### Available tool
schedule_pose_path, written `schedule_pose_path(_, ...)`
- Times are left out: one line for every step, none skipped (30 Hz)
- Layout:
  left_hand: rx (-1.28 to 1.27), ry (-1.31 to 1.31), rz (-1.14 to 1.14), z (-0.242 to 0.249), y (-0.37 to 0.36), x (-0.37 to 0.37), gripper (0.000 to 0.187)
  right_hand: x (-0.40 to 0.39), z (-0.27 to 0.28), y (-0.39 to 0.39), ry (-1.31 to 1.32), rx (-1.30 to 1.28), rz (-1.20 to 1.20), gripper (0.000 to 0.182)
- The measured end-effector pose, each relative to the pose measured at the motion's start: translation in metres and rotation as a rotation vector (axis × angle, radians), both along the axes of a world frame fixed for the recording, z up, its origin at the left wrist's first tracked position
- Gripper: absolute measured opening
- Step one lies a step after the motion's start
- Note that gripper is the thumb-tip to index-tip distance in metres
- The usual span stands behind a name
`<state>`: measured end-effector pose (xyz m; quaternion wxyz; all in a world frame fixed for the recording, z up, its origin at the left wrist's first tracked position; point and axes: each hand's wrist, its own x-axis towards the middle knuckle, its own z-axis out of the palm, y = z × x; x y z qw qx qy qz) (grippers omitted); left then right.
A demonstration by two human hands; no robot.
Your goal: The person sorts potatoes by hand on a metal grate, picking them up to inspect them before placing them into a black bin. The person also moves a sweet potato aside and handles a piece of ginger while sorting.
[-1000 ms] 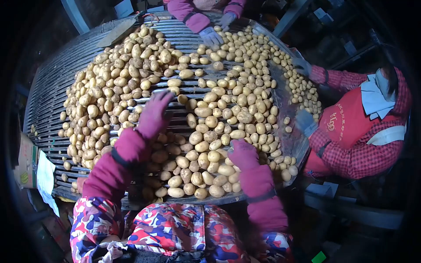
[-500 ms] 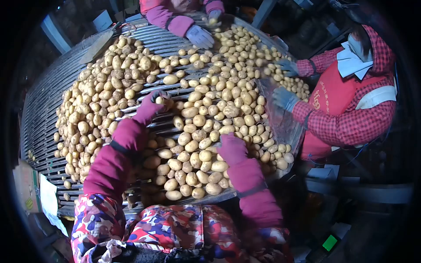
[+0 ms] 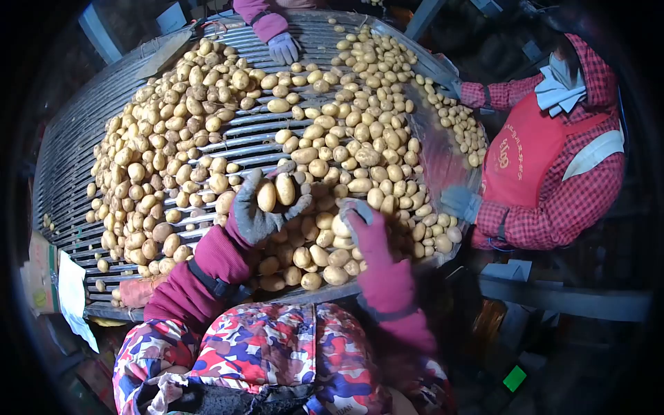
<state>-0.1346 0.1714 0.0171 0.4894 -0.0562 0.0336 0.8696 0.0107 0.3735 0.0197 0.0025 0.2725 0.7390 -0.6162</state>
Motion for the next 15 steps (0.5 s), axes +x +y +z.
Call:
schedule_pose_path(-0.078, 0.050, 0.018, 0.000, 0.004, 0.007, 0.064, 0.004, 0.000, -0.012, 0.236, -0.295, -0.068, 0.039)
schedule_pose_path(-0.238, 0.129, -0.079, 0.002, 0.006, 0.018, 0.062, 0.004, 0.000, -0.029, 0.267, -0.325, -0.117, 0.040)
schedule_pose_path(-0.396, 0.210, -0.176, 0.006, 0.009, 0.032, 0.060, 0.005, 0.002, -0.045, 0.298, -0.355, -0.166, 0.042)
schedule_pose_path(-0.610, 1.158, 0.066, 0.004, 0.020, 0.047, 0.054, 0.013, -0.002, -0.051, 0.227, -0.363, -0.167, 0.048)
schedule_pose_path(-0.804, 1.247, -0.033, -0.001, 0.019, 0.059, 0.053, 0.023, -0.008, -0.055, 0.158, -0.372, -0.164, 0.055)
schedule_pose_path(-0.743, 0.867, -0.186, 0.027, 0.022, 0.063, 0.053, 0.032, -0.017, -0.055, 0.195, -0.446, -0.183, 0.057)
schedule_pose_path(-0.667, 0.485, -0.322, 0.055, 0.023, 0.066, 0.053, 0.039, -0.020, -0.056, 0.232, -0.520, -0.200, 0.059)
schedule_pose_path(-0.672, 0.484, -0.325, 0.038, 0.024, 0.072, 0.053, 0.048, -0.022, -0.057, 0.230, -0.525, -0.202, 0.059)
schedule_pose_path(-0.723, 0.761, -0.291, 0.005, 0.024, 0.080, 0.051, 0.056, -0.019, -0.060, 0.212, -0.448, -0.189, 0.055)
schedule_pose_path(-0.762, 1.045, -0.251, -0.002, 0.026, 0.083, 0.049, 0.061, -0.017, -0.060, 0.198, -0.368, -0.176, 0.051)
schedule_pose_path(-0.760, 1.049, -0.259, -0.008, 0.028, 0.087, 0.049, 0.067, -0.044, -0.052, 0.200, -0.370, -0.185, 0.051)
schedule_pose_path(-0.719, 1.113, -0.167, -0.004, 0.035, 0.093, 0.046, 0.074, -0.096, -0.039, 0.431, -0.892, -0.176, 0.046)
schedule_pose_path(-0.676, 1.172, -0.075, -0.001, 0.040, 0.098, 0.044, 0.083, -0.133, -0.025, 0.664, -1.412, -0.155, 0.041)
schedule_pose_path(-0.646, 1.185, -0.073, -0.004, 0.045, 0.101, 0.042, 0.089, -0.144, -0.002, 0.363, -1.997, -0.336, 0.022)
schedule_pose_path(-0.638, 1.187, -0.084, -0.007, 0.048, 0.107, 0.042, 0.091, -0.143, -0.001, 0.374, -1.994, -0.345, 0.022)
